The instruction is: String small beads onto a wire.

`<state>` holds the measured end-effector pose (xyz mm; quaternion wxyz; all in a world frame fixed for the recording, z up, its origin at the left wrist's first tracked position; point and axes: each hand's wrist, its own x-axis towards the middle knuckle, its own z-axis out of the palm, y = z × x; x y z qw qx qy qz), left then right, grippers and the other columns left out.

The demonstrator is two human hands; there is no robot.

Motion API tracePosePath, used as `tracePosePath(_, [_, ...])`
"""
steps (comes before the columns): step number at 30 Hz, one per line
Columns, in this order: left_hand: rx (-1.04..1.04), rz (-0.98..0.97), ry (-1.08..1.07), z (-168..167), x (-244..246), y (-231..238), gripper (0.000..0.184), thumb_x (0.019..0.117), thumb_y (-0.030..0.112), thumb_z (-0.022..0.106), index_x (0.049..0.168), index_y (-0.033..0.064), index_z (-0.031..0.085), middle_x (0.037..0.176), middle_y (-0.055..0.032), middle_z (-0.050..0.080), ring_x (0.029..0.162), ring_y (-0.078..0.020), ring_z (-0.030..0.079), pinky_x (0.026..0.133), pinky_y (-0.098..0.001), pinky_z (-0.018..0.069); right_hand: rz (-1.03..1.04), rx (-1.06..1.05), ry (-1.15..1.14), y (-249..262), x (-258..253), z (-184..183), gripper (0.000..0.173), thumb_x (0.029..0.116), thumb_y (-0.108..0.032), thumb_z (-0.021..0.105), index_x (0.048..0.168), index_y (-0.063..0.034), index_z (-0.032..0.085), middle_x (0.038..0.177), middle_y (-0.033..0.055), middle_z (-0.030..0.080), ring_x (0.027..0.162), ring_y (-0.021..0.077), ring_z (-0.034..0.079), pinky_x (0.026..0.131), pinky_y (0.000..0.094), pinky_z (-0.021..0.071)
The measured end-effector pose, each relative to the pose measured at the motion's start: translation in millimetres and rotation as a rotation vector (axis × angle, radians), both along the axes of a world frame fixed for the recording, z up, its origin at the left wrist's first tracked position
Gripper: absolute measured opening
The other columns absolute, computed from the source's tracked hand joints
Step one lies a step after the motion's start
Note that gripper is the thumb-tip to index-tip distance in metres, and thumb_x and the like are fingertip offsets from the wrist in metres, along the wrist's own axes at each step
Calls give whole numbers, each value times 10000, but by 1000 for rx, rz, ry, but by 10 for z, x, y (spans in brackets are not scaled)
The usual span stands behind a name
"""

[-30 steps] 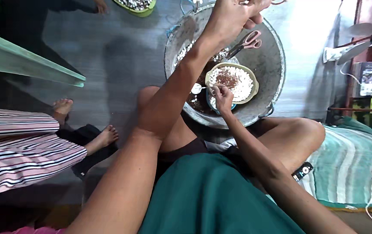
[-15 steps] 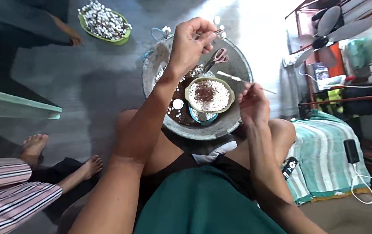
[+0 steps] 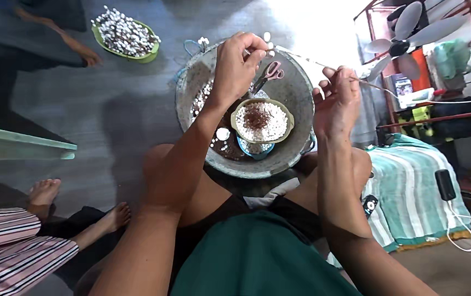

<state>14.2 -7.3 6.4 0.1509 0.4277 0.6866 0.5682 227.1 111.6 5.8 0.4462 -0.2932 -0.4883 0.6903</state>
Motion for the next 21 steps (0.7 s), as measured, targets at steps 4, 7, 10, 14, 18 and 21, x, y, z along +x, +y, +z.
tracePosePath(4, [-4,-7,19,-9,-2,-2,140,1004,116,624,1073,63,734,1033,-67,682,803,-101,681,729,-254,597,-16,14,-17,-2,-26,-7,168,1118,-209,437,1144,-95,558,1043,68,722,832,126,689,721,273,575])
tracePosePath(7, [-3,-8,29,-13,5,4,138,1004,117,624,1071,63,732,1032,-65,689,809,-99,686,735,-254,599,-33,35,-26,5,-14,-27,163,1114,-200,453,1136,-87,568,1035,78,728,832,132,694,719,273,574])
tracePosePath(10, [-2,-10,37,-14,11,1,138,1006,119,623,1071,64,732,1027,-64,682,799,-94,681,725,-244,595,-42,45,-8,5,9,-34,165,1116,-188,445,1142,-78,565,1039,89,726,815,136,694,708,272,578])
tracePosePath(14, [-16,-16,47,-23,24,7,135,1007,133,630,1069,72,733,1020,-54,682,779,-83,672,713,-235,588,-55,59,-30,-2,8,-33,156,1109,-189,468,1142,-69,563,1035,93,725,823,140,693,707,272,574])
tracePosePath(18, [-6,-18,44,-19,15,2,133,1004,128,630,1061,71,736,1024,-54,690,771,-85,672,707,-242,589,-84,30,-32,5,24,-31,157,1110,-192,463,1142,-75,563,1026,88,725,804,141,696,700,277,583])
tracePosePath(21, [-18,-23,50,-15,16,8,135,1005,136,630,1056,77,741,1026,-51,693,779,-87,673,721,-247,587,-77,32,-31,1,14,-41,153,1109,-188,468,1137,-69,562,1025,94,726,803,142,696,699,276,582])
